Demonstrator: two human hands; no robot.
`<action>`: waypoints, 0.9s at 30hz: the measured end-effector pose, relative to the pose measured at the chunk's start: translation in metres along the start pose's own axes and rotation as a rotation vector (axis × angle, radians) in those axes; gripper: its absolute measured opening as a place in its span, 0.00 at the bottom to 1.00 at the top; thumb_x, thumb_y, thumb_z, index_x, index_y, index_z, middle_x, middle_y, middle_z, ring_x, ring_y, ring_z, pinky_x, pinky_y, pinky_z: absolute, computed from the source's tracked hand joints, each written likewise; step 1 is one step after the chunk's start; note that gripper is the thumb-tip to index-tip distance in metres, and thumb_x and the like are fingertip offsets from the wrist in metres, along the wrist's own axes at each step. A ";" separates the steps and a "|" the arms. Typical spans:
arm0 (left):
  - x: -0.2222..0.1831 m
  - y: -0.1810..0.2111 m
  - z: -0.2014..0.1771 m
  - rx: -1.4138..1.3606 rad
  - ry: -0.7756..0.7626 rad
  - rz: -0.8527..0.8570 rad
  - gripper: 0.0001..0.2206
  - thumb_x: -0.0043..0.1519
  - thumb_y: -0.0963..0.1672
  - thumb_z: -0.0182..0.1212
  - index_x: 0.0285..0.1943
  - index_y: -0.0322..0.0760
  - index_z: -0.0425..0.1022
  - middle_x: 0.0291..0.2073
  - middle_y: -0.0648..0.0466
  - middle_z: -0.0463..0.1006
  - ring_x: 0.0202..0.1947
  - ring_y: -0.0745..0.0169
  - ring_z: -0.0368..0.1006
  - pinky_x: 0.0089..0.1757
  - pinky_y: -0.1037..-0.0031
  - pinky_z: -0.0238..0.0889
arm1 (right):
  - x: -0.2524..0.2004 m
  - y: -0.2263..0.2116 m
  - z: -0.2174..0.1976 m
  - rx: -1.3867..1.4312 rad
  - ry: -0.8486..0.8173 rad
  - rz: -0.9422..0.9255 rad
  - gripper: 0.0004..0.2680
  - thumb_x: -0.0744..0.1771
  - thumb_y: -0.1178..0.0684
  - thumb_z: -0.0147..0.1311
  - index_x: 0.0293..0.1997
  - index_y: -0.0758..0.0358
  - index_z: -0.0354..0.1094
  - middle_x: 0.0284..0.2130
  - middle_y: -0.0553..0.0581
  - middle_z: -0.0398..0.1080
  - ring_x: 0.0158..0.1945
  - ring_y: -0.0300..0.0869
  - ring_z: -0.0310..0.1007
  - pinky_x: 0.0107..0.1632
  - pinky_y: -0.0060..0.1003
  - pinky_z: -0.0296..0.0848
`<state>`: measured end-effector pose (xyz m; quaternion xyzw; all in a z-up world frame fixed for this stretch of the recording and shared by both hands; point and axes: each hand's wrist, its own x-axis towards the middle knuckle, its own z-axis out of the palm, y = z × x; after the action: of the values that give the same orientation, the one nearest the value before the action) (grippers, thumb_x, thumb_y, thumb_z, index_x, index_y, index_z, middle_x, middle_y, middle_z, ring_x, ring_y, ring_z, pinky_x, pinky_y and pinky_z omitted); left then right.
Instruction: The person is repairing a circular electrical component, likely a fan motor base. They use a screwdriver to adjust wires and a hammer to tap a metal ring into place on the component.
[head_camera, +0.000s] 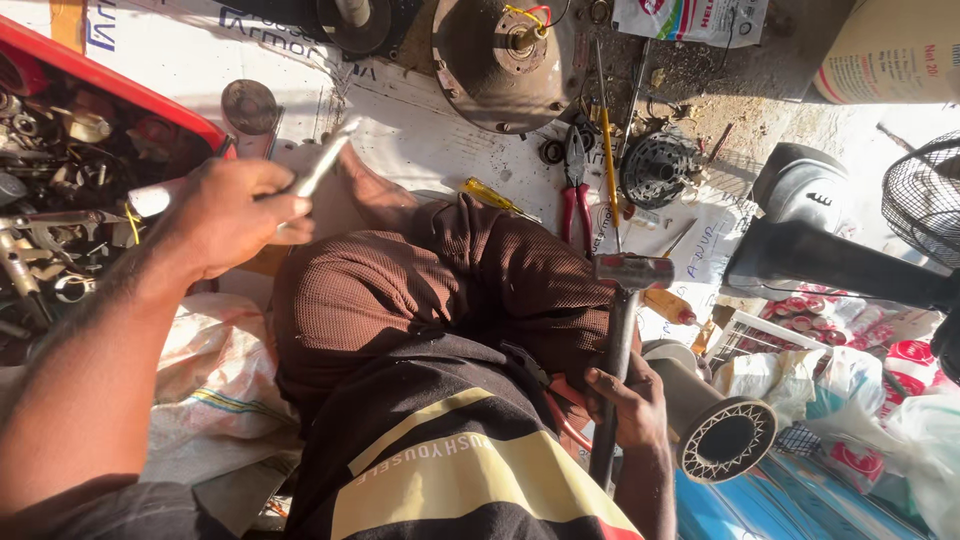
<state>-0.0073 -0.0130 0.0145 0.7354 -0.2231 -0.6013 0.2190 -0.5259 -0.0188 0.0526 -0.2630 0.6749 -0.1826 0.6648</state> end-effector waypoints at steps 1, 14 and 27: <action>-0.002 0.018 0.006 -0.184 -0.090 0.060 0.08 0.63 0.38 0.60 0.49 0.27 0.76 0.39 0.45 0.81 0.39 0.54 0.83 0.43 0.63 0.78 | 0.001 -0.001 0.004 -0.014 0.004 0.009 0.16 0.61 0.62 0.63 0.52 0.73 0.65 0.26 0.56 0.70 0.19 0.39 0.68 0.18 0.31 0.64; 0.107 0.179 0.169 -0.194 -0.366 0.754 0.04 0.68 0.38 0.60 0.49 0.29 0.77 0.41 0.52 0.81 0.41 0.66 0.74 0.45 0.73 0.68 | 0.004 -0.017 0.029 0.135 0.009 0.170 0.12 0.60 0.64 0.60 0.46 0.70 0.68 0.25 0.56 0.71 0.26 0.42 0.78 0.30 0.37 0.80; 0.227 0.129 0.127 -0.361 -0.303 0.743 0.07 0.78 0.42 0.46 0.60 0.40 0.68 0.64 0.53 0.72 0.67 0.59 0.67 0.72 0.61 0.61 | -0.001 -0.038 0.018 -0.357 -0.043 -0.005 0.19 0.61 0.51 0.66 0.57 0.57 0.74 0.26 0.52 0.78 0.27 0.34 0.77 0.34 0.31 0.75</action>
<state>-0.0999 -0.2575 -0.1109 0.4588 -0.3934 -0.6120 0.5101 -0.5034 -0.0464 0.0749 -0.3824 0.6817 -0.0560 0.6212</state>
